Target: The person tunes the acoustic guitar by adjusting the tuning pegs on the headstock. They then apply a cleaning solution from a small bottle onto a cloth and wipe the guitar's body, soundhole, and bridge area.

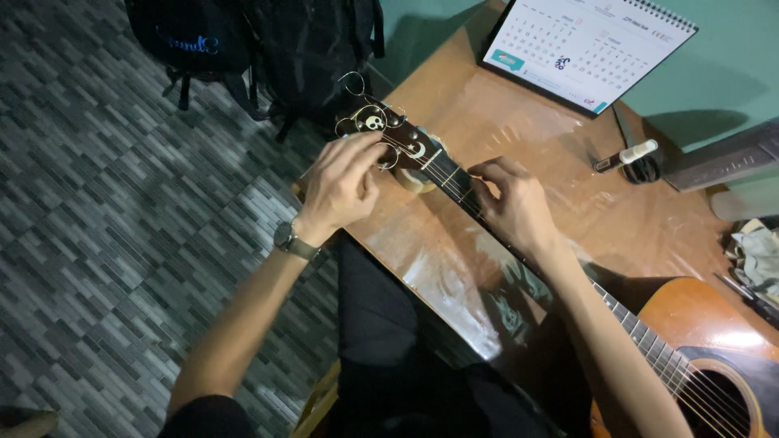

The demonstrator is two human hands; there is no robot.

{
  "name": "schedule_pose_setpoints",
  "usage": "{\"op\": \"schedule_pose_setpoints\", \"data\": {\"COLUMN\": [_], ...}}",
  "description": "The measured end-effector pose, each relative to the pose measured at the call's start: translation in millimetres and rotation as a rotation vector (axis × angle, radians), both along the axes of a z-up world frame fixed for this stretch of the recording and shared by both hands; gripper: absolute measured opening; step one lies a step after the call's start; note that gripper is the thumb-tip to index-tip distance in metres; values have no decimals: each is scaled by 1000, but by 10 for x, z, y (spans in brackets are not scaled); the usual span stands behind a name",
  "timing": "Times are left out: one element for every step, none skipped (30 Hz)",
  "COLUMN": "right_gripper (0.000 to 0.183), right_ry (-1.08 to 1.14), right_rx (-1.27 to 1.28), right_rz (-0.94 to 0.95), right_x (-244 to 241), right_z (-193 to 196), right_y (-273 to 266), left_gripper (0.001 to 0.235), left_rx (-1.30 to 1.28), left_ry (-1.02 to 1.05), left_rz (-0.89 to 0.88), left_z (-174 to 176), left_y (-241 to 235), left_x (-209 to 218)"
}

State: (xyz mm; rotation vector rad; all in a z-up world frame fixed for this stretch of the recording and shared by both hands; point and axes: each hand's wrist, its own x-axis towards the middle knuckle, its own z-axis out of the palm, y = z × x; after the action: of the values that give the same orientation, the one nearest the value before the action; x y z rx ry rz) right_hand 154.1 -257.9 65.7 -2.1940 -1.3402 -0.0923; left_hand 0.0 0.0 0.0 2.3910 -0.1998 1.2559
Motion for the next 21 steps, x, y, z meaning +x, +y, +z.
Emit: {"op": "schedule_pose_setpoints", "data": {"right_gripper": [15,15,16,16,17,17,17,17,18,18,22,26,26,46,68,68,75,83,83,86,89], "right_ry": [1,2,2,2,-34,-70,-71,-98,-125,-125,-181,-235,-231,-329,-432,-435,-411,-386,-381,-484,-579], "right_rx": [2,0,-2,1,-18,-37,-34,-83,-129,-122,-171,-222,-218,-293,-373,-374,-401,-427,-451,-449,-458], "right_rz": [-5,-13,-23,-30,-36,-42,-51,-55,-73,-94,-114,-133,-159,-257,-357,-384,-465,-546,-621,-658,-699], "right_x": [-12,-23,-34,-30,-29,-30,-127,-216,-308,-376,-471,-576,-725,-891,-1050,-1144,-1284,-1422,-1546,-1637,-1706], "right_z": [19,39,60,35,17,2,105,212,314,344,357,365,350,332,330,295,276,243,175,105,63], "right_y": [-52,-105,-160,-246,-338,-437,-533,-639,-762,-961,-1173,-1386,-1577,-1763,-1954,-2037,-2193,-2374,-2498,-2641,-2787], "left_gripper": [47,51,56,56,55,54,54,51,49,49,50,51,51,49,51,51,60,70,70,59,52], "left_rx": [2,-19,-41,-38,51,142,147,108,75,87,71,50,56,81,102,105,218,333,329,382,441], "left_ry": [1,5,7,7,244,479,477,415,351,347,165,-18,-19,49,110,100,163,220,200,273,346], "left_rz": [-5,42,86,79,112,143,136,118,86,67,143,215,189,213,236,211,222,234,159,144,120], "left_z": [-2,-4,-5,86,176,268,276,288,308,264,215,168,259,350,439,424,385,330,209,80,-22], "left_y": [-17,-35,-53,-156,-270,-391,-397,-414,-427,-360,-296,-235,-241,-249,-272,-194,-201,-246,-196,-155,-118], "left_x": [4,8,19,3,-20,-45,-72,-88,-68,-62,-47,-27,-20,-20,2,86,210,350,341,394,545]}}
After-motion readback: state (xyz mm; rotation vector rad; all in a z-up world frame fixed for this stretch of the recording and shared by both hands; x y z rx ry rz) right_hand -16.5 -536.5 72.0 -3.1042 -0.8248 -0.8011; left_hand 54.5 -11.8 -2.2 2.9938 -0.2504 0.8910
